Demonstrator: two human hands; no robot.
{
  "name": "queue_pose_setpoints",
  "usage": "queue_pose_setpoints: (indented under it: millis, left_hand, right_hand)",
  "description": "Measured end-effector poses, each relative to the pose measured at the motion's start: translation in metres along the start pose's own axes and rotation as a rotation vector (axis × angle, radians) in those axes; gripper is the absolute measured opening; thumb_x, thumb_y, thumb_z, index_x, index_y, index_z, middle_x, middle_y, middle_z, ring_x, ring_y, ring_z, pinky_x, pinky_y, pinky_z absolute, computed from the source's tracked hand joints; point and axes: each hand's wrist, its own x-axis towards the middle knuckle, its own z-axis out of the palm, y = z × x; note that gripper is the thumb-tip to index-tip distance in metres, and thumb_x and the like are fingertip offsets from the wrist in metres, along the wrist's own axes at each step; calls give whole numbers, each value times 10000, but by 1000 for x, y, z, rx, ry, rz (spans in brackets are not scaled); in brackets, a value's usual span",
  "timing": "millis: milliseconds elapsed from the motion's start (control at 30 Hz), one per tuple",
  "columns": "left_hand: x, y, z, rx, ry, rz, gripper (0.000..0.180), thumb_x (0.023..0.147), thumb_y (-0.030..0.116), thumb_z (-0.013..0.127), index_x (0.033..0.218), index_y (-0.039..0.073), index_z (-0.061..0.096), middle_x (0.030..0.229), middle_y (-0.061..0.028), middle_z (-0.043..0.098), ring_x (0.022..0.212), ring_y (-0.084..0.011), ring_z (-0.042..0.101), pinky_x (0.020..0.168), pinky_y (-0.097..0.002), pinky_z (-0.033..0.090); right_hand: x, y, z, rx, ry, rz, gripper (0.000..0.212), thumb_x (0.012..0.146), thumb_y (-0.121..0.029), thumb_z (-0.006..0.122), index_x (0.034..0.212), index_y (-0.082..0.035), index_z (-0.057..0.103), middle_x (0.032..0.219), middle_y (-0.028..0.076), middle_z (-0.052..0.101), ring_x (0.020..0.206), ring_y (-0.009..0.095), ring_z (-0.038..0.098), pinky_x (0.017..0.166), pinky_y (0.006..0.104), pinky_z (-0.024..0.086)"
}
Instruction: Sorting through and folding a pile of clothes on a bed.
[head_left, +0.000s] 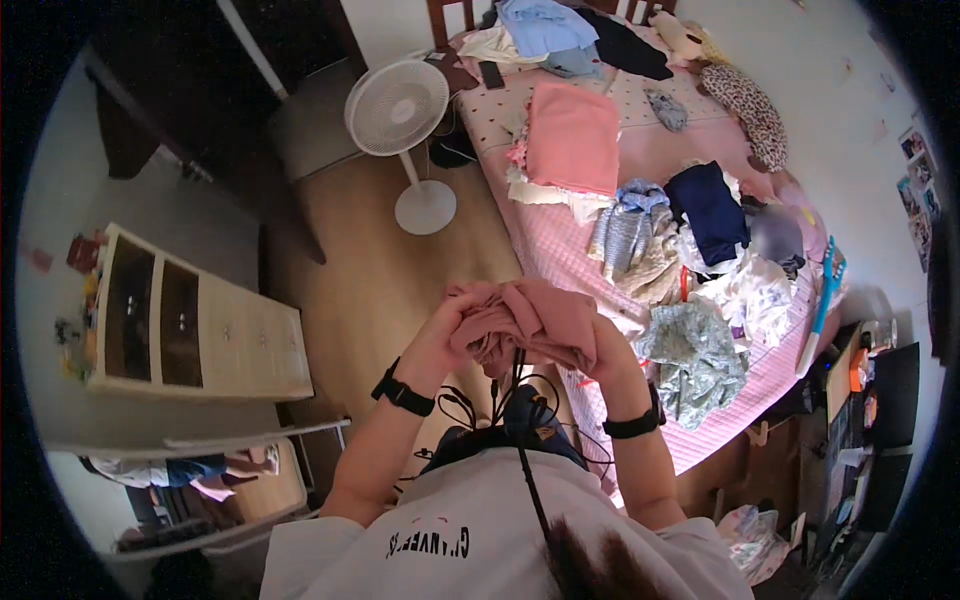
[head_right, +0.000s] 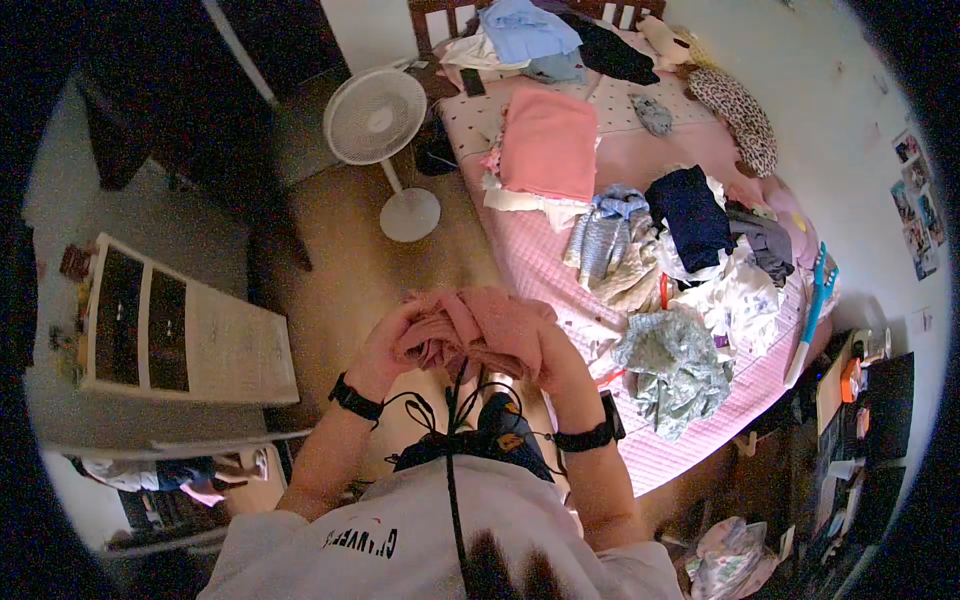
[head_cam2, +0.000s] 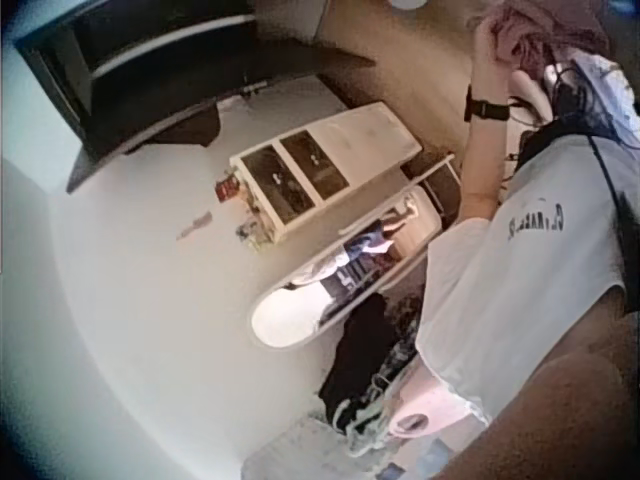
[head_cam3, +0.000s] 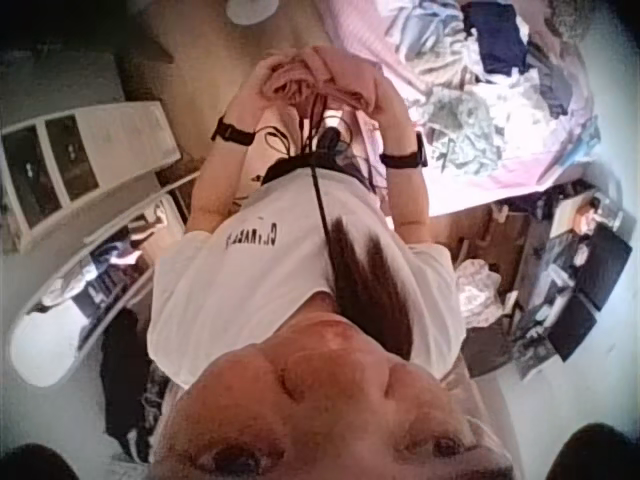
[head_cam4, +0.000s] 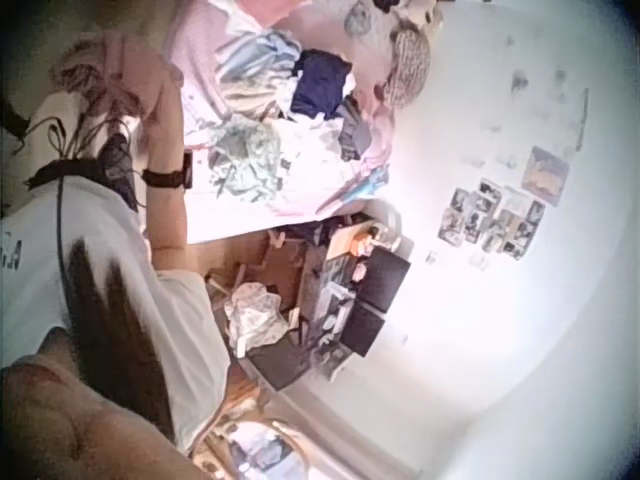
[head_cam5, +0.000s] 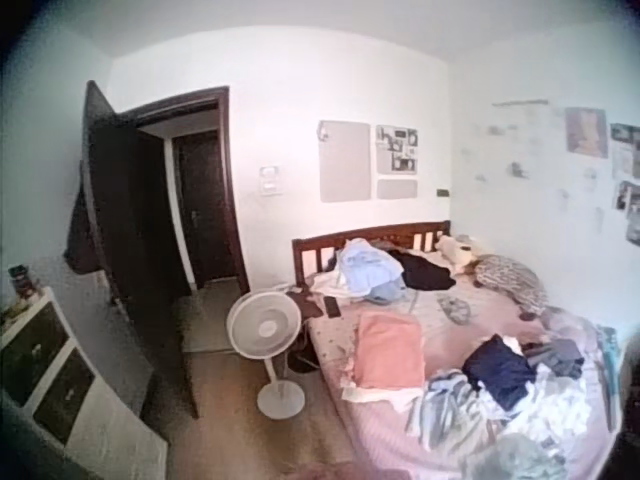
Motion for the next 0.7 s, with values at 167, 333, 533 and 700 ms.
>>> queue_pose_setpoints:
  millis: [167,333,533,700]
  left_hand:
    - [77,79,31,69,-167,43,223,843,266,431,857,77,549,671,-51,598,575,-165,579,504,-299,470]
    - [164,187,96,224,-416,157,301,828,298,449,941,34,541,853,-103,614,650,-185,585,582,-300,489]
    - [256,285,164,293,-343,288,268,778,204,477,934,-3,544,916,-129,594,788,-211,595,698,-348,497]
    - [357,290,132,276,-237,274,267,757,143,504,978,-3,535,945,-98,588,846,-209,577,769,-338,476]
  right_hand:
    - [72,-86,4,-114,-109,-144,349,864,-195,427,1132,27,444,1074,110,534,929,183,547,813,295,458]
    - [127,-214,43,-184,-142,-300,329,844,-187,455,1100,17,475,1045,94,553,923,180,553,766,308,477]
    - [182,-342,73,-347,-163,-497,323,824,-198,478,1070,11,490,989,101,571,856,185,575,725,309,488]
    - [240,-373,25,-598,52,-535,372,795,-162,511,1105,39,464,1010,121,564,850,197,568,749,299,472]
